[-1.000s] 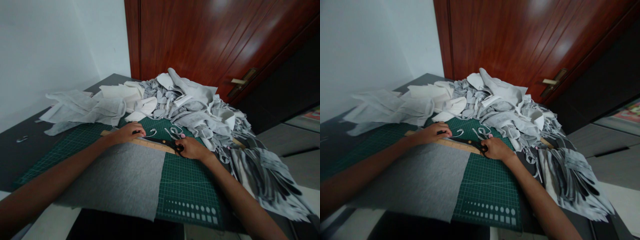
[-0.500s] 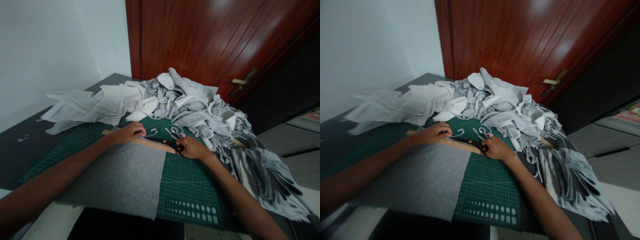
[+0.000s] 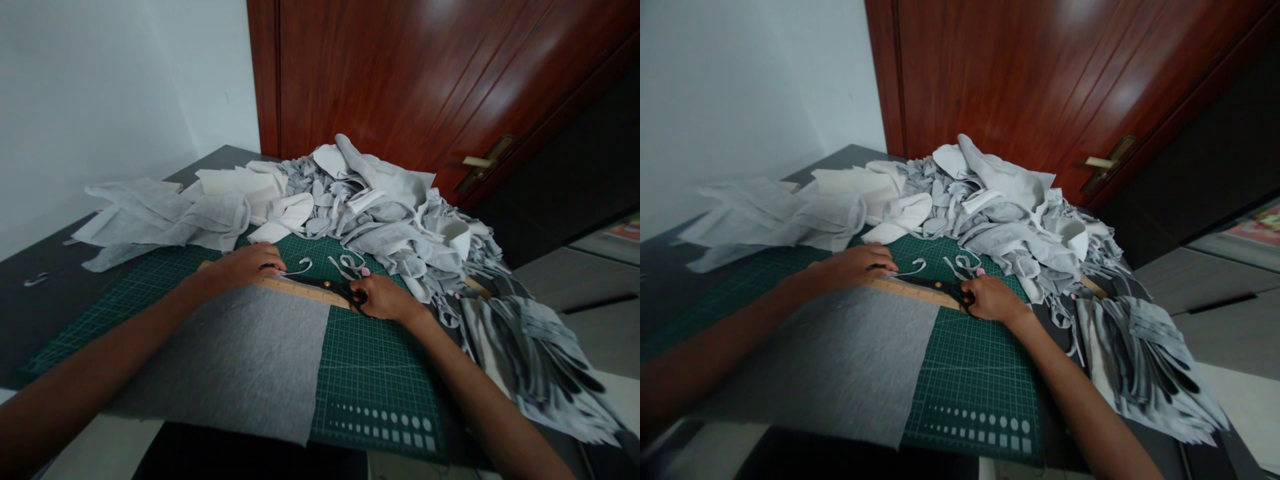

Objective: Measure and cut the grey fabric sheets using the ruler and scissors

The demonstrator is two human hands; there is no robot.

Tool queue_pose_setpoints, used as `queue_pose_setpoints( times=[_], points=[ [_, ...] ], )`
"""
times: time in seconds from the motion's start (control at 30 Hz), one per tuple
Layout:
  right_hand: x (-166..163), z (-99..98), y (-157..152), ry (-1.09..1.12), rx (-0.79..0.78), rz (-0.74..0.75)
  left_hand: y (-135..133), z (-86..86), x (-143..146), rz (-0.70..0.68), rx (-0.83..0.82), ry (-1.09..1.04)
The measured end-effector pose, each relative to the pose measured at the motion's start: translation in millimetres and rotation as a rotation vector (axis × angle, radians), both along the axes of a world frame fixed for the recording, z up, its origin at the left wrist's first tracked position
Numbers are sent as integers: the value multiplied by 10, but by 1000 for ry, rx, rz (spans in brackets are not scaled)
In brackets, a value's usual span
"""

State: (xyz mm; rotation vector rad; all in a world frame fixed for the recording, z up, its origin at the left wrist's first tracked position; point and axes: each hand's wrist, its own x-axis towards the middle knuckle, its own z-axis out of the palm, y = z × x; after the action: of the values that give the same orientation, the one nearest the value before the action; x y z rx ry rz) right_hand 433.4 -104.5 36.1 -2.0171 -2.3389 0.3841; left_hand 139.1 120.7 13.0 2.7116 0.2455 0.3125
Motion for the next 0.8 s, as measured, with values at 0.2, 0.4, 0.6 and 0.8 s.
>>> queue_pose_setpoints(
  times=[0.2,0.4,0.6,0.8],
  points=[
    [-1,1,3,-9,-7,3,-143,105,-14,92,57,74],
    [-7,5,4,-14,-14,-4,-199,46,-8,121,-3,4],
    [-6,3,4,5,-18,-7,-211,60,-10,109,-32,-18],
    [12,-14,4,9,-20,-12,-246,87,4,107,-52,-37]
  ],
)
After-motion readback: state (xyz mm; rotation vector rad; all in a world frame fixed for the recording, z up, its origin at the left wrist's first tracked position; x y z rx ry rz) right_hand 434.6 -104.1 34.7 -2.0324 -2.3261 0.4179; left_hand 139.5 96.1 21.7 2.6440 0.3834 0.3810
